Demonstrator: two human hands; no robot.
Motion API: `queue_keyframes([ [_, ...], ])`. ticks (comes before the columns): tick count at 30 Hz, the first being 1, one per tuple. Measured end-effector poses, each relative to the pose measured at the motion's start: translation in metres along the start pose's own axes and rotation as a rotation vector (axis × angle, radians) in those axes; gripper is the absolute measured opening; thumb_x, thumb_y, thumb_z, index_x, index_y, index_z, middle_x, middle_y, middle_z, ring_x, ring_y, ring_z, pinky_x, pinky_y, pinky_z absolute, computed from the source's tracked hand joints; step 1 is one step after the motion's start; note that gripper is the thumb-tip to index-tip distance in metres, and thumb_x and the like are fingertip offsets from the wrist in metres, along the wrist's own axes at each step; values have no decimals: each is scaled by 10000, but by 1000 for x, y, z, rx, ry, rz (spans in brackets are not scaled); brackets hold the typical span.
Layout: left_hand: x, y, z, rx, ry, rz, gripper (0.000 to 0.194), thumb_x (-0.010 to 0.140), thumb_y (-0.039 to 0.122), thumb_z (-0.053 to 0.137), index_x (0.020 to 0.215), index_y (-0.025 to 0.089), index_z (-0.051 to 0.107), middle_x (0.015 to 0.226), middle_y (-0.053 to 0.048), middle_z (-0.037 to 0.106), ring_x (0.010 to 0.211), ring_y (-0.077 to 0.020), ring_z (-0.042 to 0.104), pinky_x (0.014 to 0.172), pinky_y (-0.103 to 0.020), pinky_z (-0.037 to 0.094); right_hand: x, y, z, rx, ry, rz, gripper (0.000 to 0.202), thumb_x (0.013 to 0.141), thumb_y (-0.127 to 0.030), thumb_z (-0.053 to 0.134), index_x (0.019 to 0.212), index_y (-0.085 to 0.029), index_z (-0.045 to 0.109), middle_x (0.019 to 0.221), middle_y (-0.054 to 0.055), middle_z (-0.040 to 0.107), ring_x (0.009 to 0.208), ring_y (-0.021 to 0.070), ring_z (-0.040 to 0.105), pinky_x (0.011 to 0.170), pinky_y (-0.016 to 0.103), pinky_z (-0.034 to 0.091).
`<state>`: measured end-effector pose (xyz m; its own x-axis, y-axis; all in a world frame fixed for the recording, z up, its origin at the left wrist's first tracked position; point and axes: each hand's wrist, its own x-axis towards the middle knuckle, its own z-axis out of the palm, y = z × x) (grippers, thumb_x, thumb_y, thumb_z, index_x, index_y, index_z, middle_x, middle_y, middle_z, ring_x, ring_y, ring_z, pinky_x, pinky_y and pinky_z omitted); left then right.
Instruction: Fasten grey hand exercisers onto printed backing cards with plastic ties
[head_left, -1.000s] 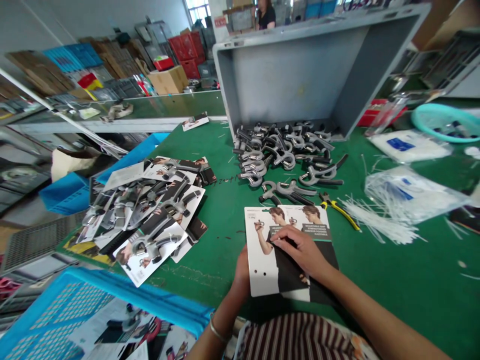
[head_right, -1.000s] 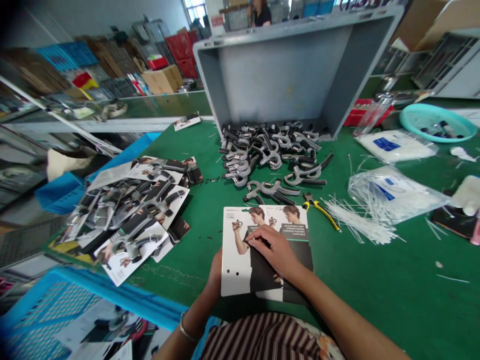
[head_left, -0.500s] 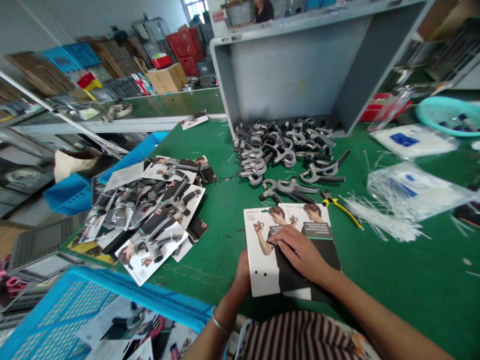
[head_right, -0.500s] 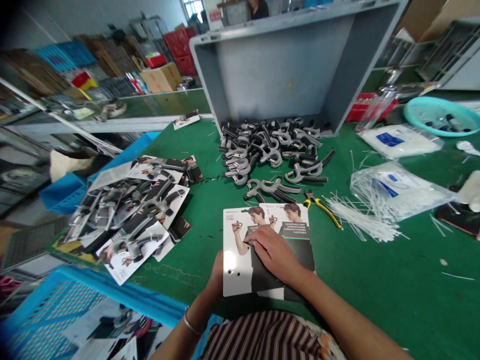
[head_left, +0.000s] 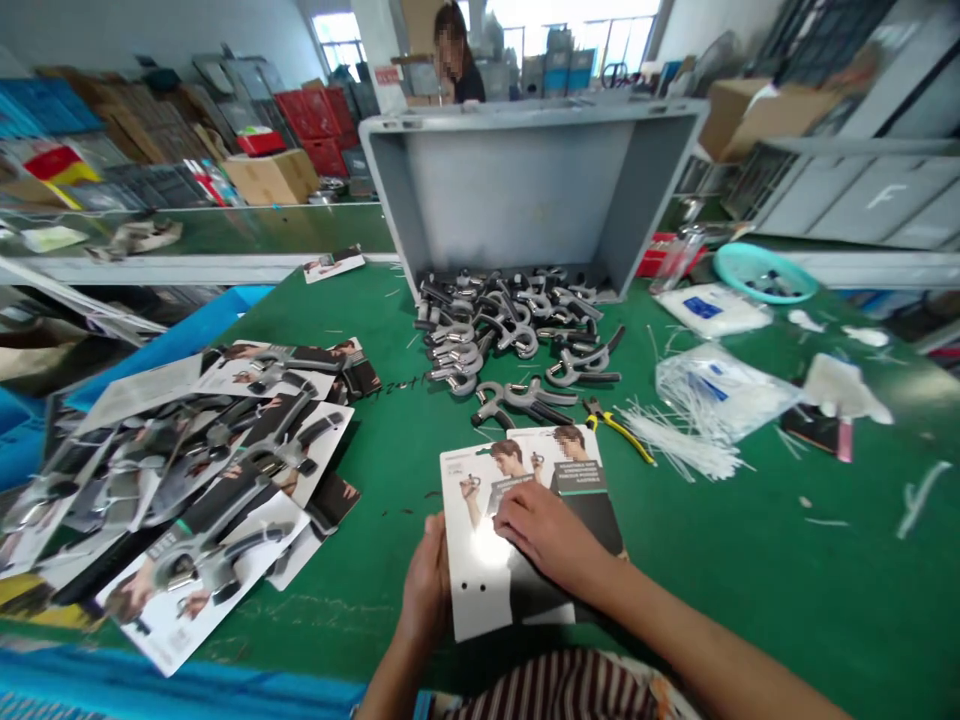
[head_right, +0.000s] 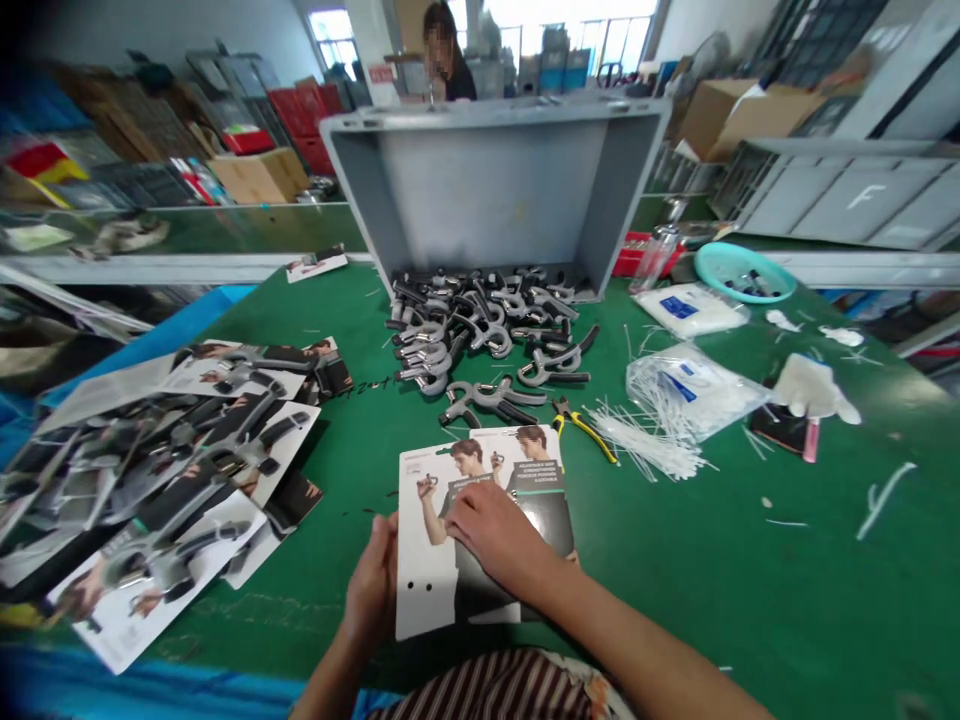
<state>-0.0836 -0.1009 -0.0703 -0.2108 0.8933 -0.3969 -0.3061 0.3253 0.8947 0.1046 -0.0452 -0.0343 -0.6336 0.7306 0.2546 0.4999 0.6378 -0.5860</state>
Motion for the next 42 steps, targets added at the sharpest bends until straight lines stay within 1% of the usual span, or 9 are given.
queue_keyframes([
  [8,6,28,22,48,-155,-110,749,627,371,832,1294,166,559,1114,-95,728,967,-288,681,829,-332,503,-24,13,-39,375,278,259,124,966,-292,522,921,-233,621,964,26,662,907,180,625,847,301,495],
  [12,12,45,28,142,-258,-105,664,668,349,814,1266,188,575,1131,-78,724,946,-257,682,786,-290,499,-74,77,-85,38,419,424,173,950,-309,498,965,-223,647,963,74,643,915,236,611,842,363,482],
  [17,36,64,43,364,-444,-79,509,739,378,761,1192,196,615,984,-50,739,747,-202,676,633,-253,484,-111,147,-116,-507,236,559,200,905,-255,499,960,-198,684,963,116,620,898,265,592,736,353,480],
  [20,42,69,44,361,-439,-136,473,771,419,731,1159,171,623,891,-61,737,649,-180,653,558,-241,465,-106,157,-125,-535,239,546,183,900,-279,535,864,-206,698,907,106,634,861,256,588,677,326,462],
  [23,31,64,28,120,-426,-222,494,777,370,741,1204,161,606,1082,-115,719,811,-205,687,702,-280,525,-92,158,-147,-522,333,533,232,941,-320,498,944,-192,692,972,114,643,926,257,589,752,346,468],
  [28,0,43,7,-56,-312,-214,494,738,252,783,1201,164,634,1263,-124,654,1077,-253,644,908,-321,497,-54,138,-192,-156,768,543,280,907,-382,583,1134,-220,601,990,79,643,882,222,588,838,382,448],
  [31,2,46,14,-1,-275,-154,454,753,280,769,1169,138,656,1169,-133,700,1012,-262,667,858,-333,507,-22,114,-180,248,695,501,274,855,-436,636,1043,-236,636,856,32,652,680,161,570,657,314,474],
  [36,34,69,30,159,-346,-22,418,729,305,788,1096,129,692,1024,-114,740,878,-217,679,764,-285,502,9,81,-97,784,352,536,351,808,-457,672,1054,-206,666,940,47,701,714,145,639,677,294,547],
  [42,41,49,29,-104,-329,-101,395,778,313,755,1108,120,654,1084,-131,718,922,-202,681,847,-308,510,7,58,-55,925,456,671,309,809,-443,712,982,-191,672,731,2,668,633,122,620,586,226,513],
])
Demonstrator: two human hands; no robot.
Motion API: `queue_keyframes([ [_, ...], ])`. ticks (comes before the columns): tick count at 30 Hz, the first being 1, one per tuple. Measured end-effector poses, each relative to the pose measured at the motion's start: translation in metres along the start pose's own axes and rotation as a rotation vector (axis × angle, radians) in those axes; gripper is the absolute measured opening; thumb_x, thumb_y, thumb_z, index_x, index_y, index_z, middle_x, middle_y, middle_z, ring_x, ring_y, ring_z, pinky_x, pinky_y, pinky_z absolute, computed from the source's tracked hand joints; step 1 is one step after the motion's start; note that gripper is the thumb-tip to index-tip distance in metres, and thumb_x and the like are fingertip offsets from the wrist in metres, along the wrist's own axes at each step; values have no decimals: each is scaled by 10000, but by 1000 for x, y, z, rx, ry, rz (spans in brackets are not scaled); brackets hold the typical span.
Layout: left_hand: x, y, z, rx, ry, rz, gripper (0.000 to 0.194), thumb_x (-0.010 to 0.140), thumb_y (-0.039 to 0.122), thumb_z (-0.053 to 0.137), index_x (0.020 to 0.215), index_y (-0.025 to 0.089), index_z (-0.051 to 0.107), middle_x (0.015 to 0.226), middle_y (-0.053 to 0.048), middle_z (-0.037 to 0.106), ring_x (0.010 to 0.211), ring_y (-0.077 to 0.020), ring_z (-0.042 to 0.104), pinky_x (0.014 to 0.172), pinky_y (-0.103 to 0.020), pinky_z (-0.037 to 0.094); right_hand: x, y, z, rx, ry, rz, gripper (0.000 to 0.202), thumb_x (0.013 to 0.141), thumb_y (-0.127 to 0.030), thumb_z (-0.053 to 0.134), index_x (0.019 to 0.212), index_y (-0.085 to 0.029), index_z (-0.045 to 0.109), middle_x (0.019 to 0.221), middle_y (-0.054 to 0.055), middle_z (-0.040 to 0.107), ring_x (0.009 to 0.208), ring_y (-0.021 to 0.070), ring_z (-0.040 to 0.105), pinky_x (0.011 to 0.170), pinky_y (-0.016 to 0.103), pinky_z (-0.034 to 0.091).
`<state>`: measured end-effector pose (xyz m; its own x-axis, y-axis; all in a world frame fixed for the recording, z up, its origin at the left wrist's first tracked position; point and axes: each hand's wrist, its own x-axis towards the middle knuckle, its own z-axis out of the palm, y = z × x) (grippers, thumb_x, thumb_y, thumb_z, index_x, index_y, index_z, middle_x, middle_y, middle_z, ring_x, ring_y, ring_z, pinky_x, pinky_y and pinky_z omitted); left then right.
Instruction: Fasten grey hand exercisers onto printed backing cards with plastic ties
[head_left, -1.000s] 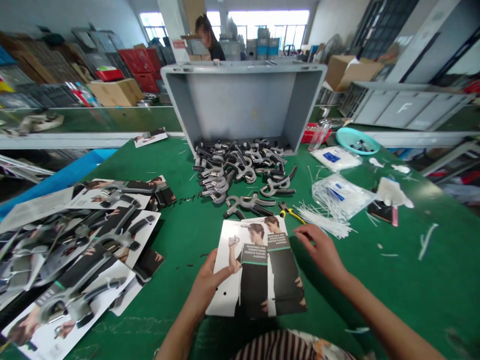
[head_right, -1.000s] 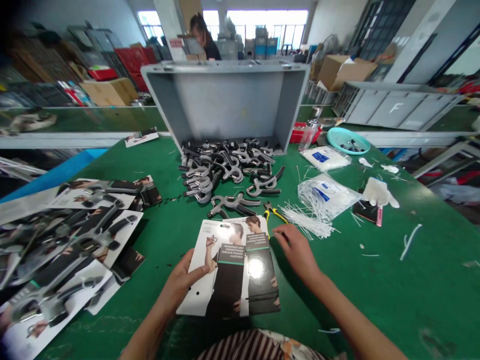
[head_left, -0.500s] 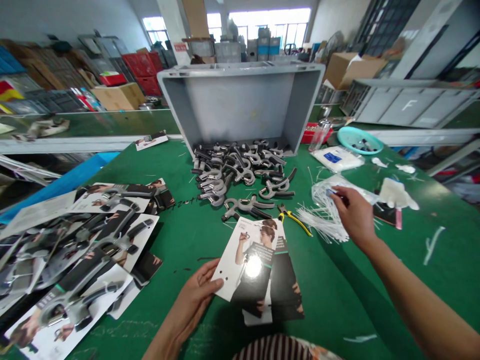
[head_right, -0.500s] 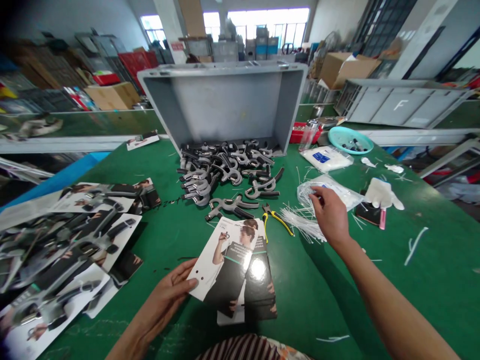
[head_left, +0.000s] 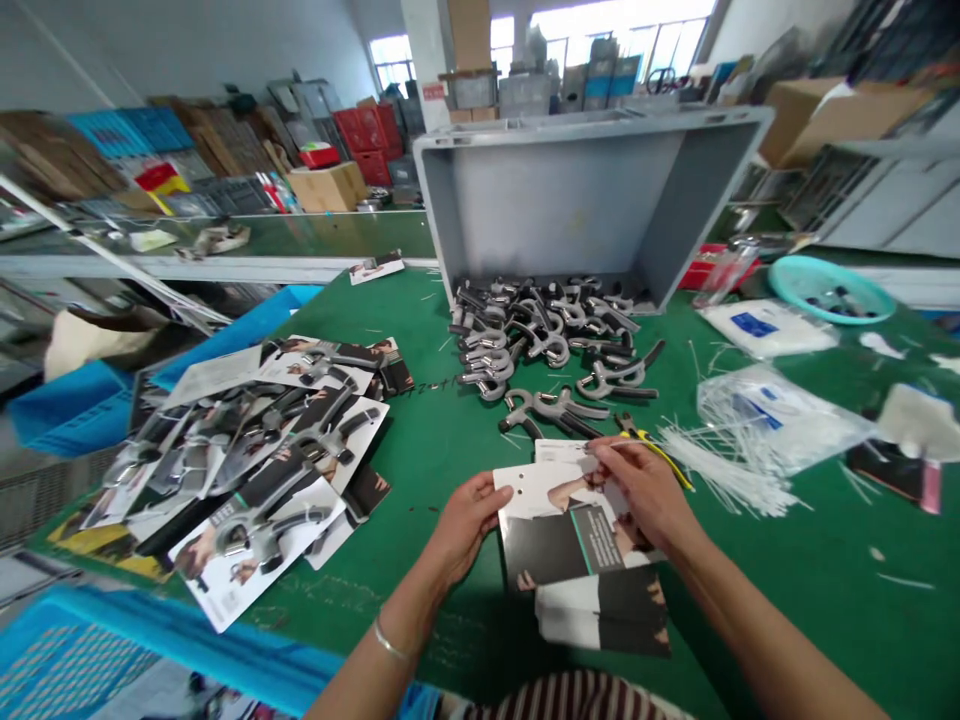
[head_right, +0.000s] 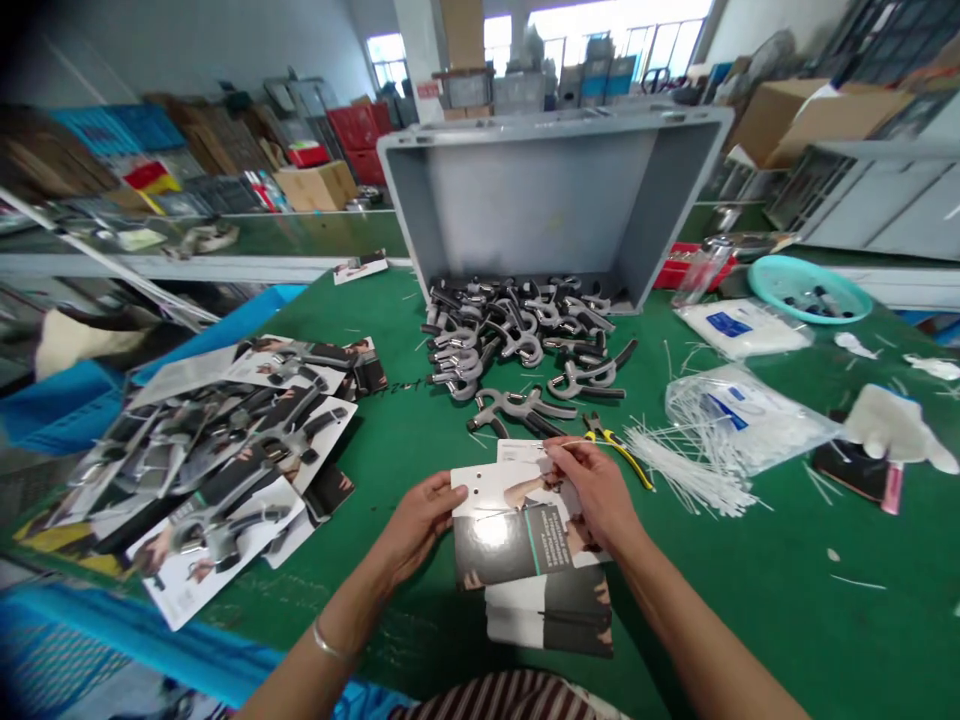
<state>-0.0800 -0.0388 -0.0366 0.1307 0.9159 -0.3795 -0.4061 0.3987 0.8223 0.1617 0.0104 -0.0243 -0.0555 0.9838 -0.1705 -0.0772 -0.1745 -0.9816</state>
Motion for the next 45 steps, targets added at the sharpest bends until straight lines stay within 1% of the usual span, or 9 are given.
queue_keyframes([
  [6,-7,-16,2,35,6,66,344,773,307,748,1057,126,678,1039,-113,732,893,-201,673,796,-290,504,-12,-20,31,-160,-61,-42,311,811,-469,702,941,-193,640,761,12,671,637,143,643,528,235,540],
  [10,-4,-11,1,66,13,60,370,741,326,760,1045,126,698,1002,-102,734,876,-211,669,766,-286,497,-12,-9,49,-261,-142,-92,314,855,-499,639,903,-190,610,703,20,656,620,171,653,507,265,547],
  [15,-1,-11,-1,134,43,42,408,709,359,778,1038,127,711,887,-75,739,840,-217,668,738,-282,488,-11,12,49,-430,-139,-227,259,919,-466,565,913,-211,613,736,26,682,623,175,653,588,295,534],
  [18,3,-17,-3,101,27,42,430,739,409,753,1073,143,704,938,-79,738,871,-226,670,758,-297,504,-11,17,48,-582,-138,-342,221,950,-413,522,929,-215,619,834,47,689,727,196,659,669,322,523],
  [21,9,-27,-8,4,90,93,451,817,499,658,1108,154,683,1005,-96,723,886,-216,668,775,-309,519,-11,18,47,-683,-145,-448,182,955,-360,518,917,-216,624,896,54,680,825,210,643,775,352,502],
  [28,15,-39,-14,-17,182,83,405,778,467,714,1025,147,682,928,-83,725,804,-177,660,745,-271,509,-12,19,43,-661,-55,-443,211,963,-390,494,936,-220,615,878,61,663,803,210,619,740,342,497],
  [36,18,-32,-6,140,-23,138,315,770,322,709,1032,148,733,960,-70,746,878,-218,660,804,-296,501,-3,17,50,-703,-248,-449,138,915,-318,585,874,-224,676,890,36,674,865,210,619,802,340,465],
  [40,16,-32,-5,153,-22,129,309,764,300,707,1031,146,727,851,-45,734,638,-137,606,644,-246,488,-2,12,47,-698,-293,-433,157,927,-317,577,887,-223,697,911,37,678,885,206,620,821,341,458],
  [45,17,-28,-6,172,-64,-17,336,747,343,714,1027,159,705,594,29,600,390,-63,412,374,-180,306,-1,8,45,-645,-335,-423,193,941,-320,555,919,-220,718,928,45,690,907,204,625,844,342,462],
])
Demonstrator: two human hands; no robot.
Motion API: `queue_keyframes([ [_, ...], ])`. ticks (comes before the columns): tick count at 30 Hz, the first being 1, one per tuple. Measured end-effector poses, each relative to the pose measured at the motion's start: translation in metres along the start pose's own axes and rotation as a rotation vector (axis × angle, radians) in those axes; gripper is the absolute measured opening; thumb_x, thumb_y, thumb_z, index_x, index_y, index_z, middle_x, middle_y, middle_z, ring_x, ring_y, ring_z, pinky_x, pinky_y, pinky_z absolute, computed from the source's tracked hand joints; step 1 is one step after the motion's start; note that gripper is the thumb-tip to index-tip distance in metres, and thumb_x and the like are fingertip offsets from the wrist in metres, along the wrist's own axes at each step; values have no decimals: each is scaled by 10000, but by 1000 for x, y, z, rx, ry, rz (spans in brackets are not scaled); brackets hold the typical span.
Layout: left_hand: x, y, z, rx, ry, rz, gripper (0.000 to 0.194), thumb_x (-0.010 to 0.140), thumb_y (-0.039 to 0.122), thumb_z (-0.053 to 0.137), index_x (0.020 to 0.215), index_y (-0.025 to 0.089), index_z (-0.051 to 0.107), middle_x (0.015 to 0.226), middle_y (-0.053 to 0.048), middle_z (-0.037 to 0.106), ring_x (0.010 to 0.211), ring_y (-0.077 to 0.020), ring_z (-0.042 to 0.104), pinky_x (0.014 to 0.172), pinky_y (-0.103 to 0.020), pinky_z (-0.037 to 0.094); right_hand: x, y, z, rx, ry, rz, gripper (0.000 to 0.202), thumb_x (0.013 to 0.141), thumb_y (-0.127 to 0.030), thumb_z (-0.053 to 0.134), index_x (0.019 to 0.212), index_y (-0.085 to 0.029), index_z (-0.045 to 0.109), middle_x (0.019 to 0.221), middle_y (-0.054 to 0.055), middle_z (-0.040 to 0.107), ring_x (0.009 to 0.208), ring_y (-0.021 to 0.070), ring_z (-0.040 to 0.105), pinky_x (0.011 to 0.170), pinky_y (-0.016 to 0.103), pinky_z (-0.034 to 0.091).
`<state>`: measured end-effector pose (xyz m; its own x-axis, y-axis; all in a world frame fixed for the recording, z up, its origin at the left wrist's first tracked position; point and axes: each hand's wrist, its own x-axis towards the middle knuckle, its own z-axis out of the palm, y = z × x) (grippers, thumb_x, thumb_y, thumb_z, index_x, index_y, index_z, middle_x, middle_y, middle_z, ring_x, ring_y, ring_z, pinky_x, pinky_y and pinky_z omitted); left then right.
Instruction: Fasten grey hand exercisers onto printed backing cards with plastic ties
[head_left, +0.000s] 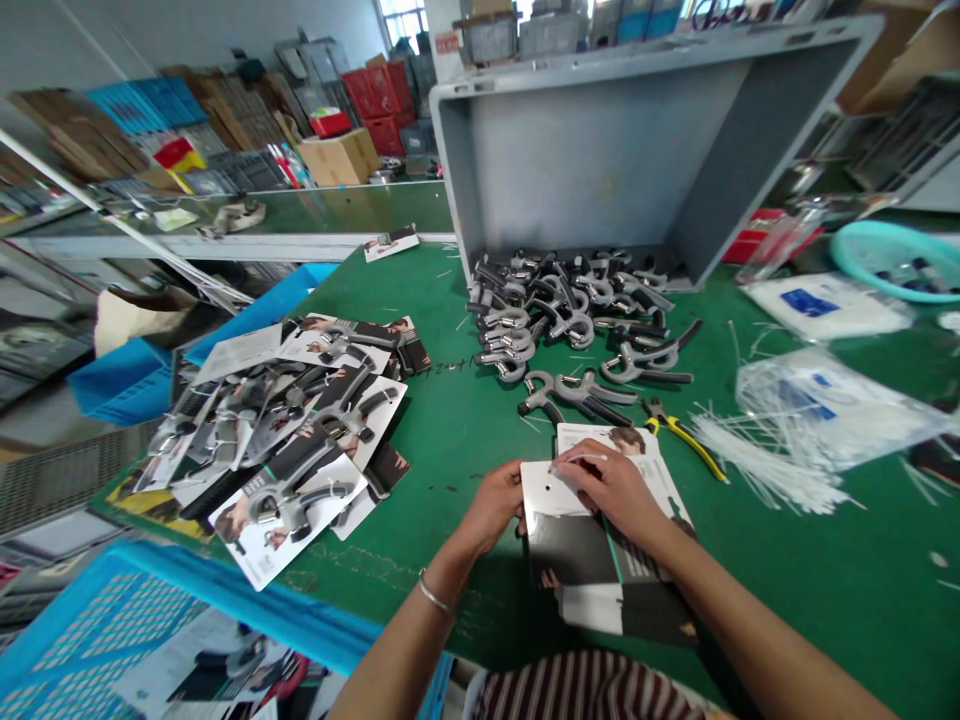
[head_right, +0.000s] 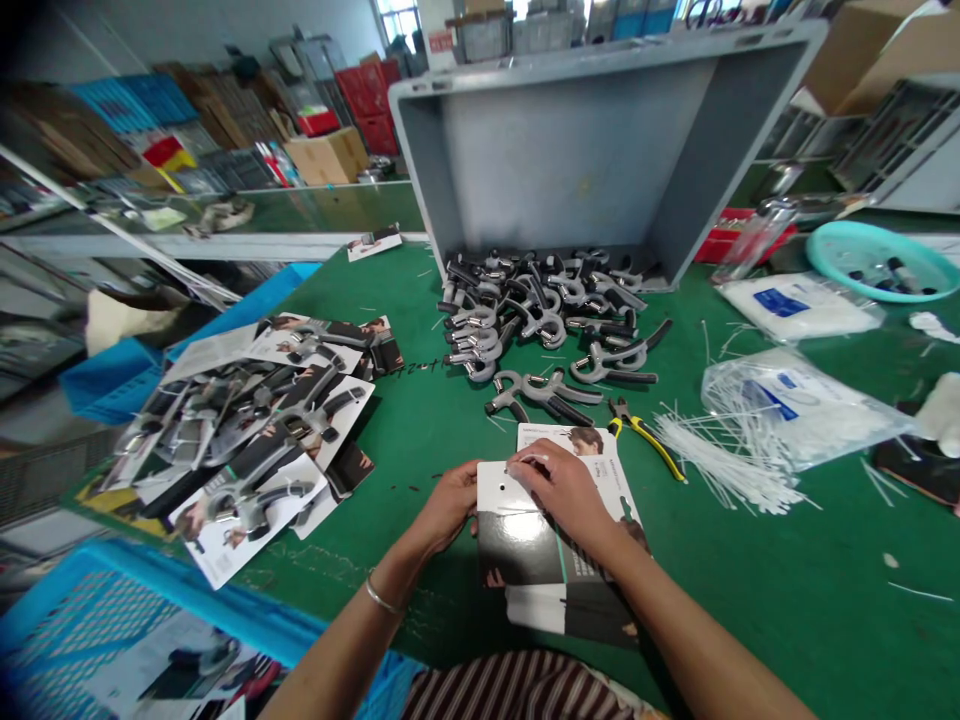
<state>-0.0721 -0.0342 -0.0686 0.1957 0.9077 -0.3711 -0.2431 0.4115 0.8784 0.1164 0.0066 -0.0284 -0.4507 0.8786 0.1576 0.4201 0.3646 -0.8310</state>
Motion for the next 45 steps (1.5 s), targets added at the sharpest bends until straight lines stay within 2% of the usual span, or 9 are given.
queue_keyframes([
  [7,1,-1,3,85,3,-22,283,739,287,678,989,155,688,555,42,566,363,-47,330,377,-184,224,0,2,-1,26,7,50,196,934,-337,554,921,-215,707,911,39,680,871,194,631,808,325,467],
  [10,-13,-11,4,299,130,104,228,737,218,641,956,173,682,705,-15,665,496,-100,484,467,-198,333,-4,3,-3,144,37,159,242,941,-390,525,936,-205,681,826,22,664,700,163,613,656,287,472],
  [13,-31,-25,1,442,249,158,107,757,190,592,850,179,643,691,11,628,617,-126,537,571,-203,390,-4,5,-4,178,34,197,251,924,-414,541,929,-201,673,779,13,654,636,151,594,597,271,456],
  [17,-45,-31,-4,468,209,60,149,829,232,513,909,176,626,611,52,538,505,-105,455,508,-204,346,2,6,-5,121,8,166,262,905,-340,565,1119,-215,653,784,5,658,668,158,602,638,276,458],
  [24,-48,-20,-10,646,-36,267,215,808,87,460,801,172,657,803,-4,558,749,-133,538,695,-225,408,0,5,-4,108,-95,134,172,933,-330,534,945,-223,669,899,18,659,631,129,584,594,255,427],
  [28,-49,-31,-6,709,87,327,218,800,68,477,803,169,670,783,-13,577,751,-147,541,708,-242,402,-4,5,-2,162,-70,162,137,934,-347,539,921,-229,608,739,-28,597,573,120,546,559,244,394],
  [34,-34,-34,12,473,345,418,215,810,115,515,875,183,709,1036,-67,601,984,-193,572,888,-293,434,2,-1,-4,-27,-109,110,78,919,-286,538,899,-227,584,672,-41,566,594,131,533,570,243,361],
  [42,-20,-15,10,18,99,146,311,780,229,658,1079,166,717,923,-53,732,875,-205,656,848,-313,489,11,-6,2,-286,-111,-46,131,928,-222,487,966,-214,612,859,10,650,756,162,578,671,262,382],
  [45,-16,-19,9,-120,123,140,301,737,230,724,1029,156,732,936,-56,747,879,-203,666,843,-300,493,9,-3,2,-262,-142,-106,209,950,-195,432,1016,-215,629,999,36,656,910,181,599,804,285,412],
])
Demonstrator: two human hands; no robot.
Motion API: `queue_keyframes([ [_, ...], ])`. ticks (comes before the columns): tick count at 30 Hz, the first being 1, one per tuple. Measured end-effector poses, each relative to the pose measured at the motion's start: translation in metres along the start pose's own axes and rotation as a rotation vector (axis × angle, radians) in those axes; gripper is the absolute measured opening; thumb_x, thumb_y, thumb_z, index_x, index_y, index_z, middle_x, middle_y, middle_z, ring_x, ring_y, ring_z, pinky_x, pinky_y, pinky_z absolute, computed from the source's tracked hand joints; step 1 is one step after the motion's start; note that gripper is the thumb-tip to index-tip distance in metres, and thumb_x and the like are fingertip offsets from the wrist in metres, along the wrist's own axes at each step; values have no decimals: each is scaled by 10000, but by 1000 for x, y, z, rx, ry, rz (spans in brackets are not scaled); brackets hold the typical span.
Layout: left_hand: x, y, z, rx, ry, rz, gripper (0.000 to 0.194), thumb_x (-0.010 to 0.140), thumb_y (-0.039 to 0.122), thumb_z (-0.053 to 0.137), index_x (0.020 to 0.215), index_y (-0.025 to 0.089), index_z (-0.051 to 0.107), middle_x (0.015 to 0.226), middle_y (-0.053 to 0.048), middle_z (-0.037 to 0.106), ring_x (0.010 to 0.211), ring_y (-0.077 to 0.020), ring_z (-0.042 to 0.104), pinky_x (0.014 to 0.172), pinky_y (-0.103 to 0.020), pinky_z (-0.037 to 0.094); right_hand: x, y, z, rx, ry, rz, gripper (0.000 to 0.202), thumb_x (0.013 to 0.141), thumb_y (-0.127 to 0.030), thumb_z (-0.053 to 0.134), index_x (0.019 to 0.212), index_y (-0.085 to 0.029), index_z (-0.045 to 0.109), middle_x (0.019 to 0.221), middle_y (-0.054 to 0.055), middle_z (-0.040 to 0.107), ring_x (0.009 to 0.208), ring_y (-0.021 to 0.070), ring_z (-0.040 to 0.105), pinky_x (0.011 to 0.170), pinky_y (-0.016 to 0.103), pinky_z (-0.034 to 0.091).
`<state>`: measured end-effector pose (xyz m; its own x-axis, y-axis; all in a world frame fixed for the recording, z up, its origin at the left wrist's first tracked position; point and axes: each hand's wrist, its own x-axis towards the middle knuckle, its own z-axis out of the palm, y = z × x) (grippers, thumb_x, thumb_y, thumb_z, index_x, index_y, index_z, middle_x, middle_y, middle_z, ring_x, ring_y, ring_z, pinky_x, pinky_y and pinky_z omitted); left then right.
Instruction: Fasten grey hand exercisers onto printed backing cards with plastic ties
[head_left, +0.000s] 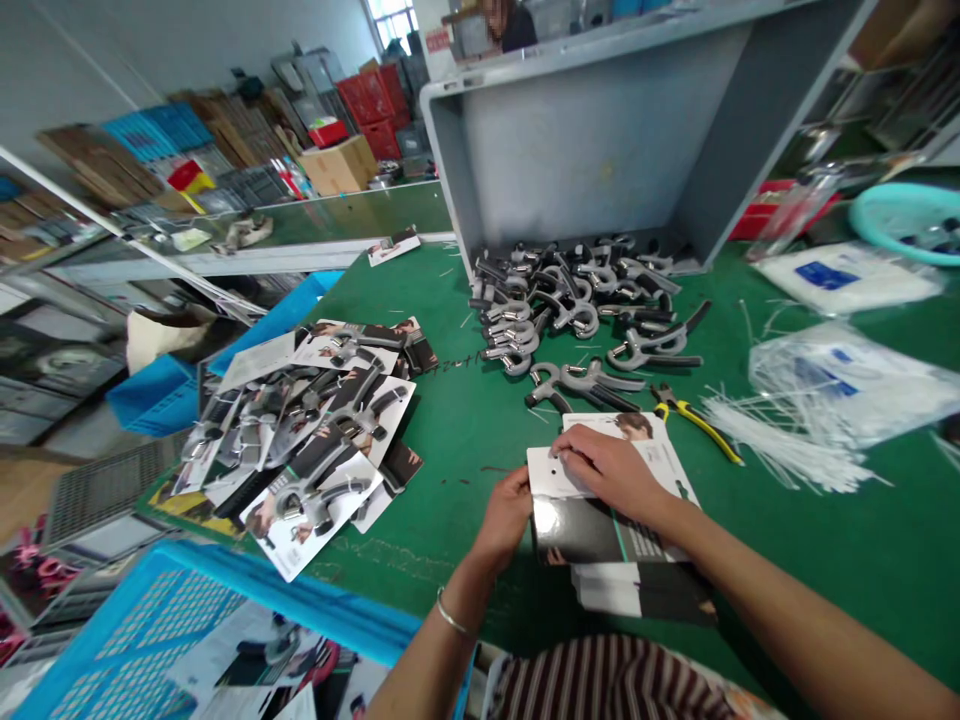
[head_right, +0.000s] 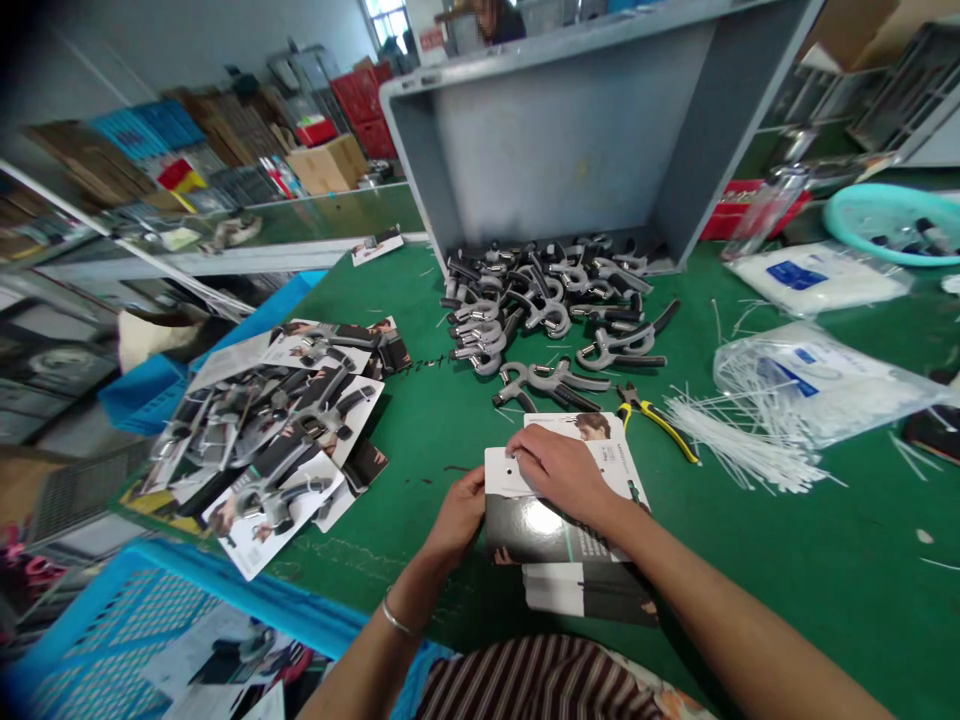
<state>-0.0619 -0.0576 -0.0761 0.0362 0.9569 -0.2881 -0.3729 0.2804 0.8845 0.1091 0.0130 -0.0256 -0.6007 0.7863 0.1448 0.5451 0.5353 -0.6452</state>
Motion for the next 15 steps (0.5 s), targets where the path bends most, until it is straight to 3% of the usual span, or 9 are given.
queue_keyframes([
  [5,7,-10,3,-101,87,19,288,737,264,741,1011,177,723,933,-46,752,879,-196,675,843,-311,503,-5,0,-4,13,-37,-6,237,940,-176,434,1026,-217,650,1006,52,644,934,192,601,843,301,428],
  [11,8,-5,-1,14,-113,-15,339,728,247,756,1051,145,739,978,-81,755,930,-236,674,900,-354,496,-12,-3,-6,14,-52,-10,178,917,-202,518,1040,-214,645,968,50,631,865,189,591,780,296,443],
  [15,4,-4,-3,29,-96,-5,350,757,257,730,1086,139,727,999,-87,752,961,-247,670,908,-371,501,-15,-3,-5,52,-39,-27,185,917,-192,523,1044,-216,656,967,57,632,890,197,588,792,308,449],
])
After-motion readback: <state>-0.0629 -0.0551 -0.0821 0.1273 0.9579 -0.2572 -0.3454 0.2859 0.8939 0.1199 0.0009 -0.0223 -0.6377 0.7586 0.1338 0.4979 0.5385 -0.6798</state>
